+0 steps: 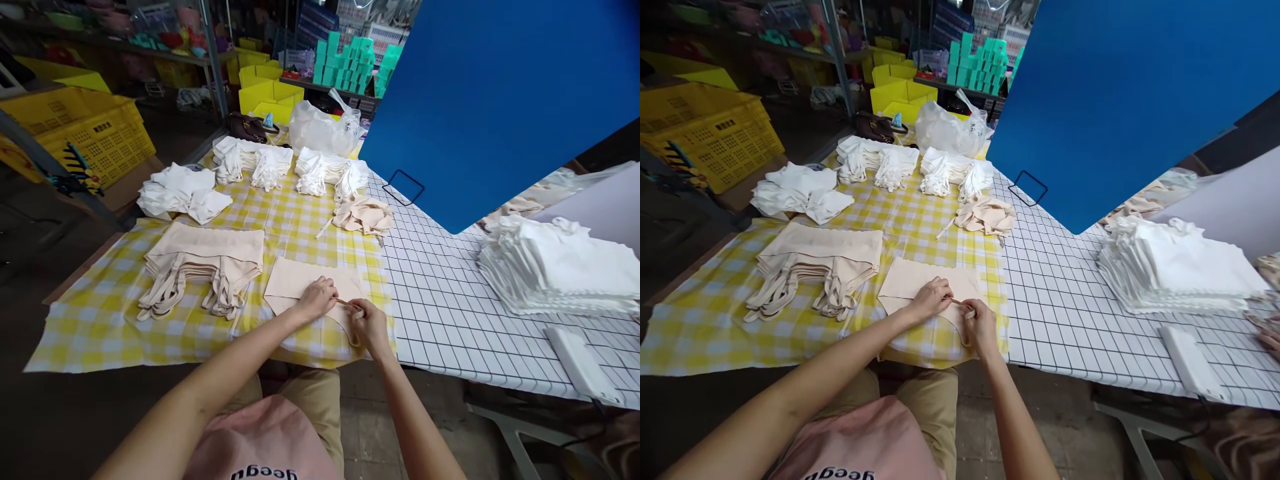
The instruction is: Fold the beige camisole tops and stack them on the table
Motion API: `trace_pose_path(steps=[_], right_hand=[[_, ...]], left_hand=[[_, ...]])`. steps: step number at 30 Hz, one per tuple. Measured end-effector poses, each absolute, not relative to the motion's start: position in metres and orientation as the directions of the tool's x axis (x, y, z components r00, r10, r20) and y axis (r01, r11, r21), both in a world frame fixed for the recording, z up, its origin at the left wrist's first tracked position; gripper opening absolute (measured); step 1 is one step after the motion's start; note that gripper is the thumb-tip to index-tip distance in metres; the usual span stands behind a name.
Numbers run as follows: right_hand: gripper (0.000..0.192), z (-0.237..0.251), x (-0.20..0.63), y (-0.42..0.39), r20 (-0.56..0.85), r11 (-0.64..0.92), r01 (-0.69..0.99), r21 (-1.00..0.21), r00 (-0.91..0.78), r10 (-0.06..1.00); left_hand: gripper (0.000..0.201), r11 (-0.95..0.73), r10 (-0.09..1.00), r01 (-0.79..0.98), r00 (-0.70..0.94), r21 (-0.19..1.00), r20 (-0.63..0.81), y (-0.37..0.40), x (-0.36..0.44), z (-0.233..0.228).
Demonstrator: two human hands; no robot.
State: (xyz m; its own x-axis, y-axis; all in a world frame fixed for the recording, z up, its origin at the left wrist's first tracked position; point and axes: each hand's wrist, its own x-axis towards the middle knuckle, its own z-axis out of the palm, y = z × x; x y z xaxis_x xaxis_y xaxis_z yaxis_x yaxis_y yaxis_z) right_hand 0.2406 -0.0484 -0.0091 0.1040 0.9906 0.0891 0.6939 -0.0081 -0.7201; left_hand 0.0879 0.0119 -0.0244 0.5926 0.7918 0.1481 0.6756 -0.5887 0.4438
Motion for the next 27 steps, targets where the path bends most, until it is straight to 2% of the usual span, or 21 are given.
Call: trace_pose_path(steps=[8,15,20,27], right_hand=[[0.019,-0.009,0.232,-0.031,0.134,0.123,0.846,-0.518,-0.062,0.989],[0.021,-0.008,0.234,-0.025,0.125,0.188,0.874,-0.448,-0.147,0.981],[0.022,-0.006,0.233,-0.022,0.136,0.216,0.850,-0.481,-0.171,0.976],[0.022,-0.005,0.226,-0.021,0.139,0.178,0.736,-0.653,-0.115,0.984]], left_hand=[[0.012,-0.591,0.784,0.648,0.602,0.481,0.152,0.015,0.088,-0.025],[0.013,-0.588,0.778,0.640,0.615,0.496,0.129,0.017,0.088,-0.020],[0.015,-0.584,0.776,0.638,0.621,0.501,0.114,0.017,0.087,-0.017],[0.012,-0.565,0.789,0.646,0.605,0.513,0.106,0.018,0.088,-0.019]])
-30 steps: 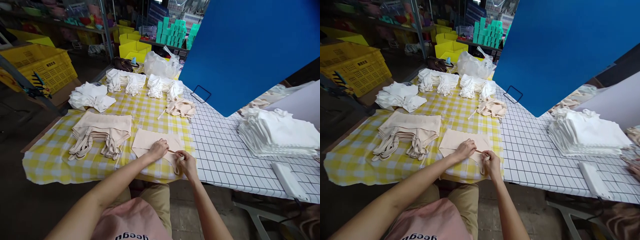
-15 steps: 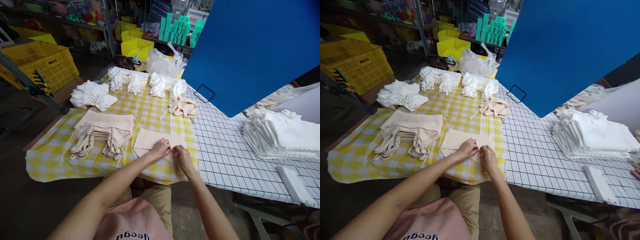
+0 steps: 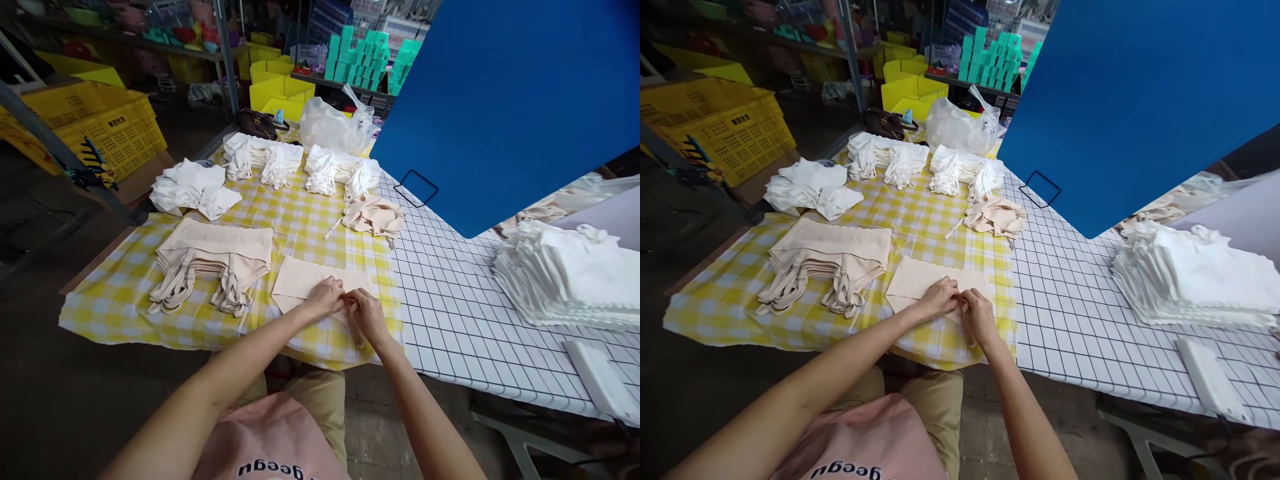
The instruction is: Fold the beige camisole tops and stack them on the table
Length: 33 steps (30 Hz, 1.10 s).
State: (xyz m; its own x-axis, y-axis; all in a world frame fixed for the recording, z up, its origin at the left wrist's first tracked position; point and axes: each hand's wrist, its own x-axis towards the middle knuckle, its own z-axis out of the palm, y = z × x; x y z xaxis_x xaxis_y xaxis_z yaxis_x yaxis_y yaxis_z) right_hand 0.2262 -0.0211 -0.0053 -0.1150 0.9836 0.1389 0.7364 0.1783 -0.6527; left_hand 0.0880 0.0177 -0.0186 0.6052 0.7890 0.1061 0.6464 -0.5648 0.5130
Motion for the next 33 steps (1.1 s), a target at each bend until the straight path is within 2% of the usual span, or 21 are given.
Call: trace_pose_path(steps=[3,5,8,10,11,13,18,22,25,27,30,31,33], right_hand=[[0.023,-0.005,0.228,-0.026,0.110,0.096,0.670,-0.736,-0.020,0.994],[0.028,0.000,0.231,-0.032,0.020,0.007,0.572,-0.820,0.016,1.000],[0.042,0.014,0.238,-0.048,-0.267,-0.254,0.212,-0.944,-0.033,0.963],[0.050,0.025,0.242,-0.061,-0.394,-0.395,0.014,-0.919,-0.111,0.912],[0.051,0.030,0.245,-0.068,-0.411,-0.416,-0.012,-0.909,-0.128,0.903],[0.052,0.038,0.250,-0.084,-0.409,-0.410,0.007,-0.912,-0.101,0.907],[0.049,0.034,0.263,-0.121,-0.364,-0.373,0.127,-0.919,0.090,0.927],[0.050,0.017,0.259,-0.143,-0.330,-0.355,0.126,-0.926,0.183,0.926],[0.050,0.005,0.253,-0.155,-0.282,-0.341,0.143,-0.929,0.322,0.904],[0.046,-0.002,0.249,-0.162,-0.239,-0.333,0.185,-0.925,0.399,0.885],[0.036,-0.011,0.240,-0.171,-0.225,-0.316,0.244,-0.917,0.337,0.914],[0.034,-0.013,0.234,-0.172,-0.225,-0.302,0.262,-0.917,0.288,0.931],[0.030,-0.013,0.221,-0.170,-0.174,-0.232,0.332,-0.914,0.194,0.965]], left_hand=[[0.015,-0.558,0.793,0.641,0.599,0.527,0.111,0.017,0.087,-0.022],[0.018,-0.565,0.786,0.622,0.605,0.543,0.125,0.015,0.085,-0.025],[0.023,-0.597,0.763,0.572,0.621,0.562,0.178,0.010,0.079,-0.030],[0.027,-0.616,0.750,0.548,0.628,0.565,0.208,0.006,0.075,-0.032],[0.028,-0.623,0.745,0.543,0.632,0.563,0.214,0.004,0.073,-0.032],[0.030,-0.636,0.734,0.536,0.643,0.556,0.219,0.001,0.069,-0.031],[0.033,-0.650,0.729,0.560,0.649,0.514,0.216,-0.006,0.068,-0.028],[0.032,-0.642,0.734,0.578,0.652,0.504,0.188,-0.006,0.070,-0.027],[0.036,-0.627,0.734,0.540,0.651,0.561,0.194,-0.011,0.062,-0.019],[0.041,-0.590,0.774,0.520,0.583,0.618,0.248,-0.024,0.046,-0.010],[0.030,-0.455,0.880,0.518,0.385,0.724,0.278,-0.058,0.010,0.001],[0.026,-0.355,0.926,0.525,0.312,0.774,0.213,-0.071,-0.004,0.001],[0.035,-0.079,0.969,0.566,0.236,0.820,-0.069,-0.098,-0.030,-0.005]])
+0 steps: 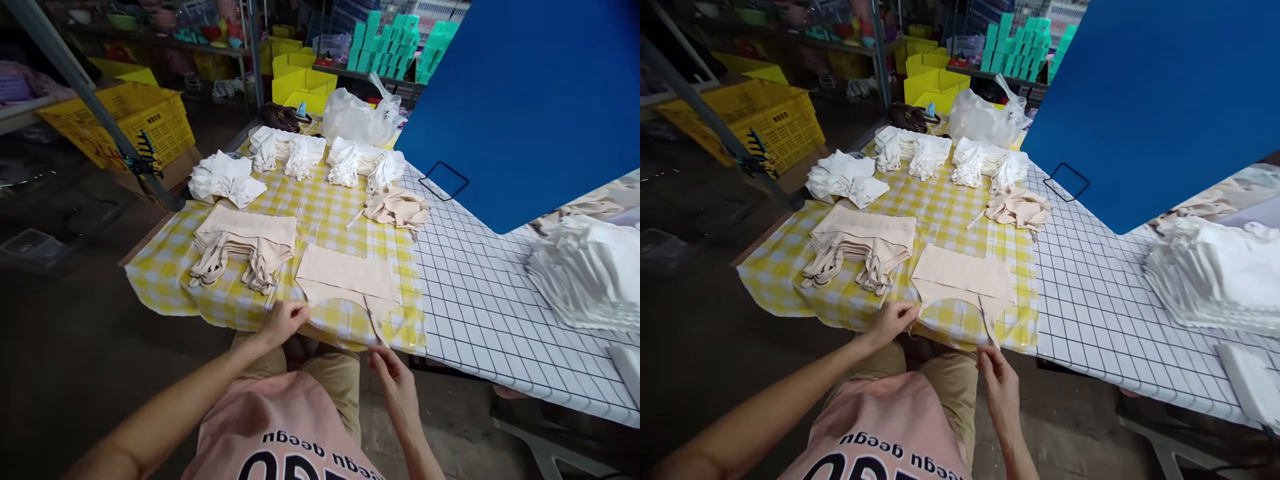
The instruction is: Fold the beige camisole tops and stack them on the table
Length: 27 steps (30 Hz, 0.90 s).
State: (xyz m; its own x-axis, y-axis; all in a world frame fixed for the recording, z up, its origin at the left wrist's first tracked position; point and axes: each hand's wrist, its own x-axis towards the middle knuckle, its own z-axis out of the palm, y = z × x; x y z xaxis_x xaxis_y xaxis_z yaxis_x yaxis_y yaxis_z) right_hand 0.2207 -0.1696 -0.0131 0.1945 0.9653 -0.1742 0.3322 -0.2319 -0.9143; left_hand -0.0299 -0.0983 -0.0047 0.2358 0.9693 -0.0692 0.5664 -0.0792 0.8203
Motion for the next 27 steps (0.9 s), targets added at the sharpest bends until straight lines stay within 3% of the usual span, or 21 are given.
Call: trace_pose_path(steps=[2,3,6,7,10,14,16,19,22,27], right_hand=[[0.027,-0.010,0.205,-0.159,-0.044,-0.086,0.456,-0.886,0.102,0.994],[0.026,-0.007,0.196,-0.150,0.034,0.004,0.524,-0.851,0.048,0.998],[0.029,-0.002,0.173,-0.116,0.213,0.248,0.698,-0.672,-0.138,0.967],[0.032,-0.002,0.167,-0.105,0.237,0.303,0.743,-0.597,-0.197,0.951],[0.036,-0.008,0.153,-0.079,0.180,0.380,0.838,-0.392,-0.335,0.925],[0.039,-0.022,0.151,-0.068,0.089,0.369,0.894,-0.255,-0.358,0.929],[0.040,-0.027,0.154,-0.069,0.101,0.354,0.906,-0.230,-0.340,0.935],[0.040,-0.033,0.159,-0.070,0.119,0.345,0.913,-0.220,-0.326,0.938],[0.039,-0.035,0.160,-0.070,0.140,0.343,0.910,-0.233,-0.318,0.938],[0.038,-0.020,0.139,-0.087,0.219,0.402,0.830,-0.388,-0.341,0.914]], left_hand=[[0.042,0.159,0.887,0.622,0.251,0.767,-0.387,-0.120,-0.050,-0.021],[0.040,0.222,0.846,0.646,0.244,0.730,-0.474,-0.128,-0.056,-0.031],[0.017,0.297,0.881,0.574,0.143,0.763,-0.451,-0.137,-0.059,-0.062],[0.019,0.307,0.898,0.524,0.118,0.794,-0.424,-0.136,-0.056,-0.069],[0.027,0.338,0.889,0.405,0.159,0.850,-0.429,-0.129,-0.040,-0.077],[0.029,0.376,0.820,0.237,0.365,0.896,-0.441,-0.130,-0.035,-0.062],[0.032,0.484,0.740,0.053,0.509,0.874,-0.440,-0.138,-0.046,-0.050],[0.032,0.685,0.615,-0.175,0.659,0.707,-0.433,-0.150,-0.071,-0.029],[0.031,0.747,0.578,-0.207,0.671,0.632,-0.464,-0.157,-0.094,-0.007],[0.033,0.716,0.604,-0.140,0.616,0.684,-0.506,-0.161,-0.109,0.020]])
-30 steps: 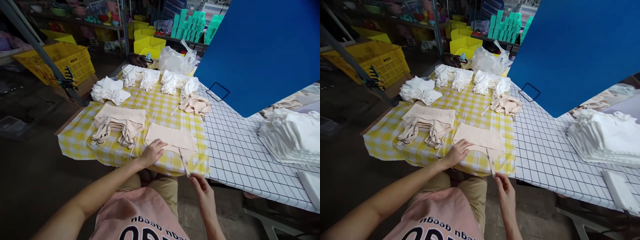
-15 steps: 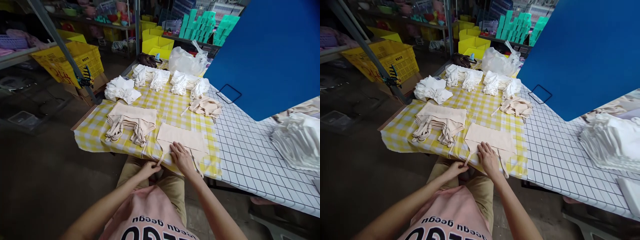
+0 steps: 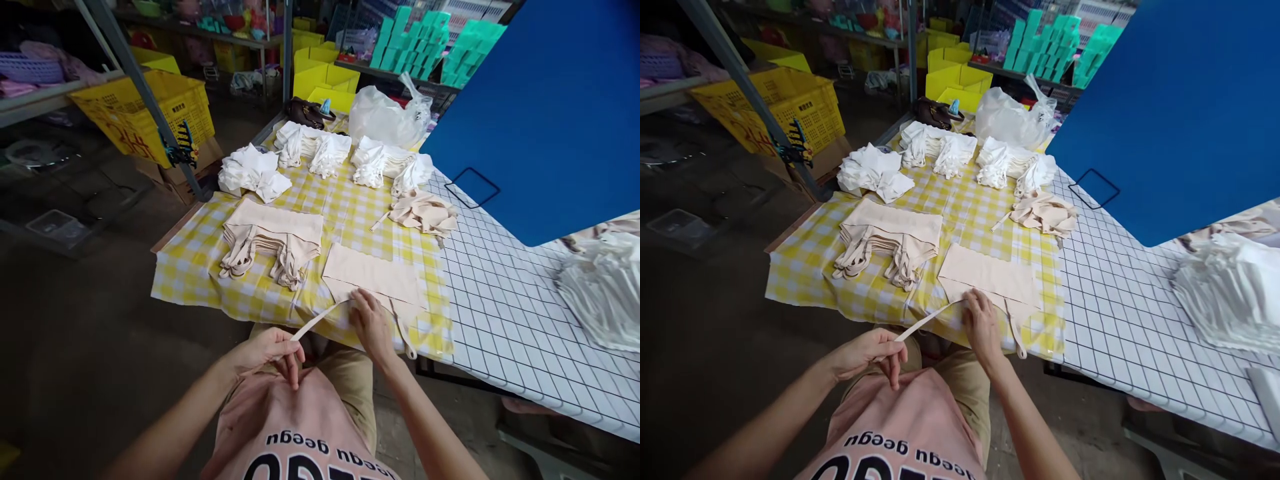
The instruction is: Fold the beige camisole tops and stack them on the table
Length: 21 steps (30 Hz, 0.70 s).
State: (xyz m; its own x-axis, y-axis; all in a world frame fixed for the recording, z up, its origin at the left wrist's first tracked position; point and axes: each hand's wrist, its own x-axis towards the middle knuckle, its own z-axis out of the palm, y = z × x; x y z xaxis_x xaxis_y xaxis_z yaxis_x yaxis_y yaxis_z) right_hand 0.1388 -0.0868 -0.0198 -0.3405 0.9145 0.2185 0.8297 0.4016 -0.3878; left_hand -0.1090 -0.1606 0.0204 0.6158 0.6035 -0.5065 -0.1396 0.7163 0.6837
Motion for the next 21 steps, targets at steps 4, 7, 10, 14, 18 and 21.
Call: trace_pose_path(steps=[4,7,10,14,18,21], right_hand=[[0.040,0.008,0.102,-0.117,0.247,0.649,0.562,-0.513,-0.627,0.739],[0.030,0.020,0.084,-0.128,0.237,0.699,0.422,-0.577,-0.733,0.638],[0.024,0.022,0.084,-0.126,0.201,0.610,0.444,-0.657,-0.676,0.709],[0.026,0.025,0.092,-0.121,0.119,0.444,0.438,-0.782,-0.594,0.795],[0.024,0.032,0.089,-0.121,0.077,0.425,0.357,-0.832,-0.683,0.726],[0.024,0.035,0.084,-0.121,0.060,0.435,0.336,-0.835,-0.732,0.679]], left_hand=[[0.037,0.718,0.589,-0.141,0.645,0.682,-0.486,-0.162,-0.103,0.027],[0.038,0.759,0.578,-0.221,0.661,0.613,-0.478,-0.161,-0.097,0.026],[0.040,0.784,0.581,-0.294,0.660,0.547,-0.477,-0.159,-0.098,0.025],[0.034,0.780,0.586,-0.292,0.650,0.553,-0.484,-0.157,-0.105,0.028],[0.030,0.759,0.596,-0.252,0.640,0.600,-0.485,-0.155,-0.104,0.028],[0.029,0.754,0.596,-0.253,0.650,0.606,-0.471,-0.154,-0.102,0.029]])
